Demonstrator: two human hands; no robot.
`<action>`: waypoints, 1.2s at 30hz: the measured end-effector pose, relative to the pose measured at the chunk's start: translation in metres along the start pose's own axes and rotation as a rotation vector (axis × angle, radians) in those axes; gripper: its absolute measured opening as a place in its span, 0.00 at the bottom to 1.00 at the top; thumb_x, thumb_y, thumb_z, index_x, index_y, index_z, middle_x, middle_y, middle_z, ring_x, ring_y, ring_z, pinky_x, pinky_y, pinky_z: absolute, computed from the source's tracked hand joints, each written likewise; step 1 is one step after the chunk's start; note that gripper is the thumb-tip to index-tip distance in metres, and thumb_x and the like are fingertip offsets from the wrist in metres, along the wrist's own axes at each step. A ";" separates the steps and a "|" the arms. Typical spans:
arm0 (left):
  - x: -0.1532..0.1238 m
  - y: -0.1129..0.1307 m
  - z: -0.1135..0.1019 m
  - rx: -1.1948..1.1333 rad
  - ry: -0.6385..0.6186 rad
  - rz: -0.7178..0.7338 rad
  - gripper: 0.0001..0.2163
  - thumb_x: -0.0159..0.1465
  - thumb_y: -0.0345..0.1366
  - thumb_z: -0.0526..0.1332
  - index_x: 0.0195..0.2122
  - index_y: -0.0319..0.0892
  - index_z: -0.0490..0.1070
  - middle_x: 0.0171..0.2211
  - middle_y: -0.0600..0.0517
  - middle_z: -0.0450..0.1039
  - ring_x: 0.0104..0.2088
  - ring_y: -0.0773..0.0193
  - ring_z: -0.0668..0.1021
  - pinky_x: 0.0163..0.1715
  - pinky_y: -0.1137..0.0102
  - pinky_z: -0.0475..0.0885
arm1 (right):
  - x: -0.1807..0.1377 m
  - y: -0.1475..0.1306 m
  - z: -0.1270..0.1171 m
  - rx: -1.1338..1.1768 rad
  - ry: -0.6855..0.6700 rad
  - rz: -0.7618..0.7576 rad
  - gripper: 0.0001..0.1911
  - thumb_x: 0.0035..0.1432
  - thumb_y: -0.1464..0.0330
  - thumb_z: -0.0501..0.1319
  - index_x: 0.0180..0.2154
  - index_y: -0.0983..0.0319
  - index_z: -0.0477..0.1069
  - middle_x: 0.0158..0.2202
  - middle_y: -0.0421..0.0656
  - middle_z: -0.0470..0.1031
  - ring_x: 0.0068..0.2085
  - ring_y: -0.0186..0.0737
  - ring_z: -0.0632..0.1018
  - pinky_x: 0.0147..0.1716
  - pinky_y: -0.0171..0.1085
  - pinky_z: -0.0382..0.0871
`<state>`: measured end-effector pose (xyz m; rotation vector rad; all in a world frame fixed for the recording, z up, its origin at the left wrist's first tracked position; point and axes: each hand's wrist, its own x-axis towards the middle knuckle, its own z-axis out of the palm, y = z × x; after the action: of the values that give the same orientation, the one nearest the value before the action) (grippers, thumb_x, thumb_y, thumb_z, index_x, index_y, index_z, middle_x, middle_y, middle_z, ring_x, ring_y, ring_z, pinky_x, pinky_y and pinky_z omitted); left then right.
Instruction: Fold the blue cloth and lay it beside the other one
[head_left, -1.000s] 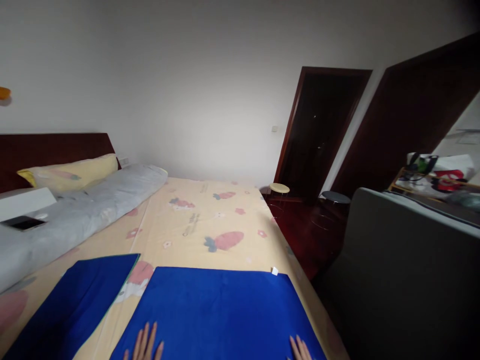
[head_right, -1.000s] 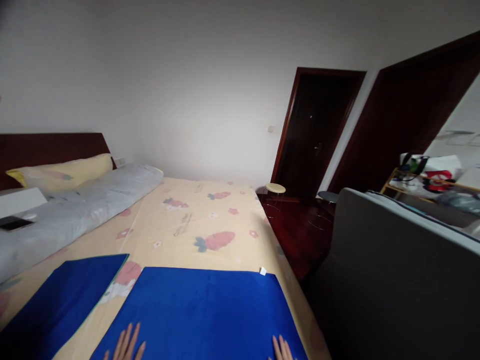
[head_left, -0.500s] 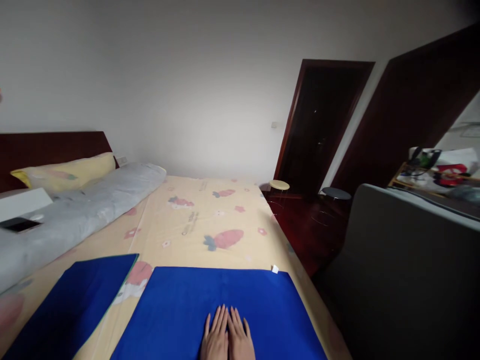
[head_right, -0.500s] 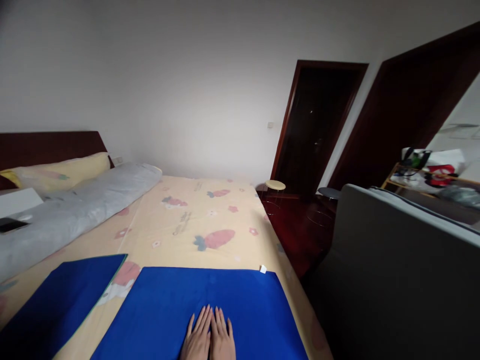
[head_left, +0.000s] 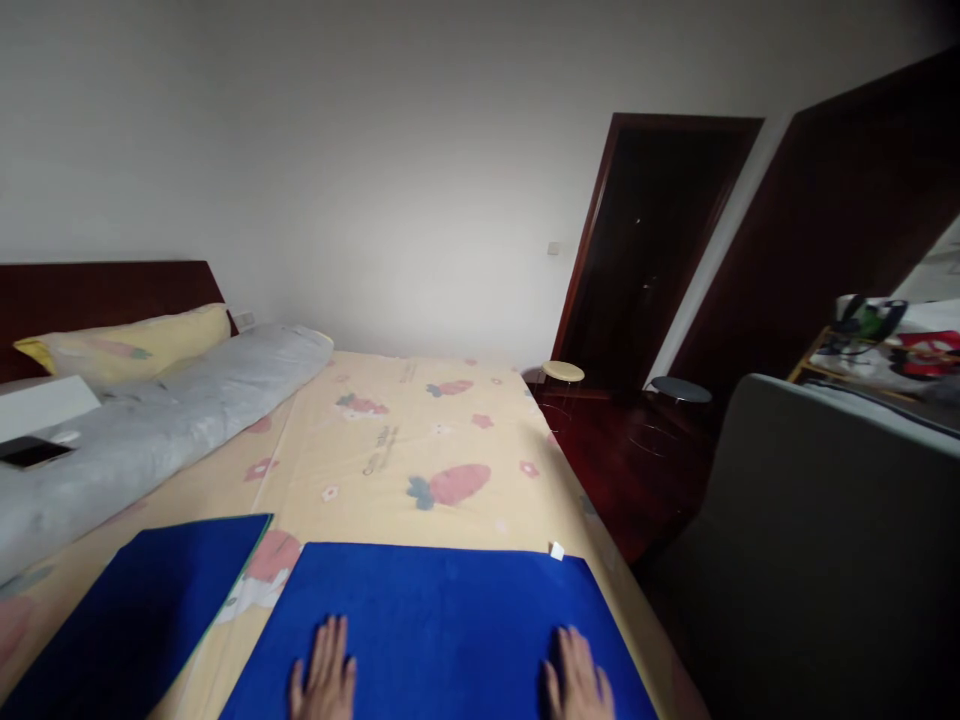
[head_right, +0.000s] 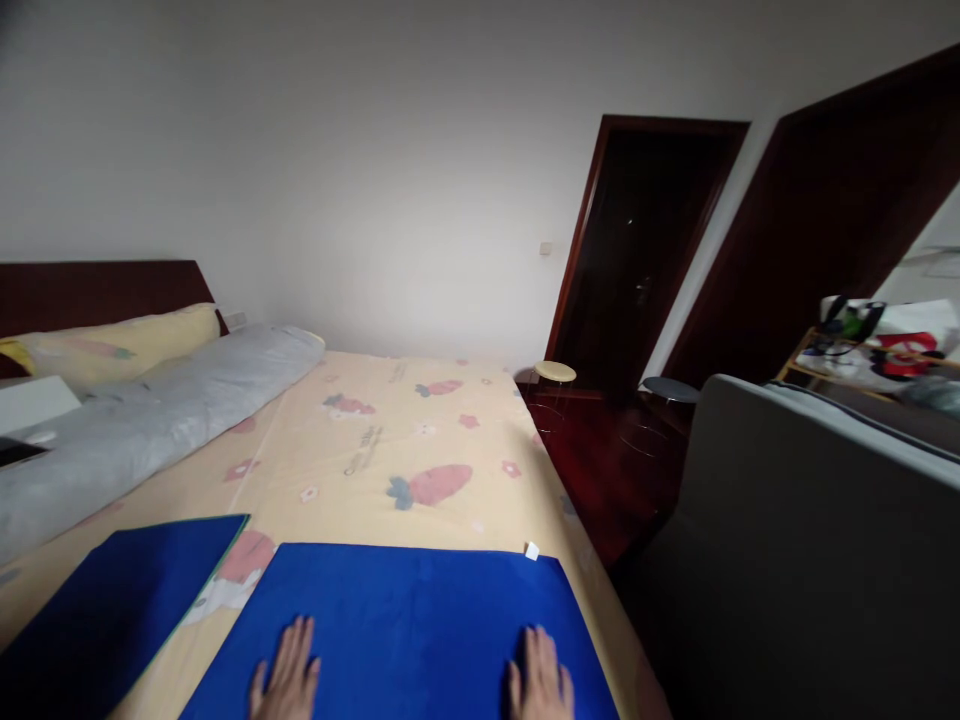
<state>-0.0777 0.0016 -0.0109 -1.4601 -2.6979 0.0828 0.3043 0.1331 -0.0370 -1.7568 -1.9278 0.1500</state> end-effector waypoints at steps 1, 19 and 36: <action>0.004 0.032 -0.004 -0.069 -0.006 0.101 0.25 0.67 0.40 0.39 0.66 0.50 0.44 0.68 0.56 0.44 0.68 0.63 0.51 0.64 0.54 0.55 | 0.005 -0.031 0.011 0.031 -0.040 -0.098 0.29 0.61 0.55 0.43 0.63 0.45 0.50 0.63 0.37 0.63 0.65 0.48 0.59 0.62 0.54 0.60; 0.110 -0.001 -0.006 -0.047 0.069 0.069 0.25 0.67 0.41 0.40 0.66 0.49 0.48 0.68 0.54 0.48 0.69 0.57 0.51 0.67 0.51 0.47 | 0.106 -0.007 0.014 -0.229 -0.223 -0.056 0.33 0.63 0.53 0.43 0.65 0.60 0.52 0.67 0.46 0.52 0.68 0.47 0.52 0.66 0.53 0.51; 0.167 -0.056 0.004 -0.004 0.027 0.074 0.29 0.57 0.45 0.43 0.60 0.55 0.64 0.60 0.54 0.68 0.65 0.58 0.60 0.58 0.47 0.59 | 0.155 0.075 0.002 -0.103 -0.374 -0.025 0.37 0.60 0.45 0.43 0.66 0.53 0.46 0.69 0.39 0.47 0.69 0.44 0.49 0.67 0.53 0.47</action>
<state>-0.2155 0.1104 -0.0039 -1.5506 -2.6248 0.0617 0.3672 0.2931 -0.0235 -1.8740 -2.2529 0.4024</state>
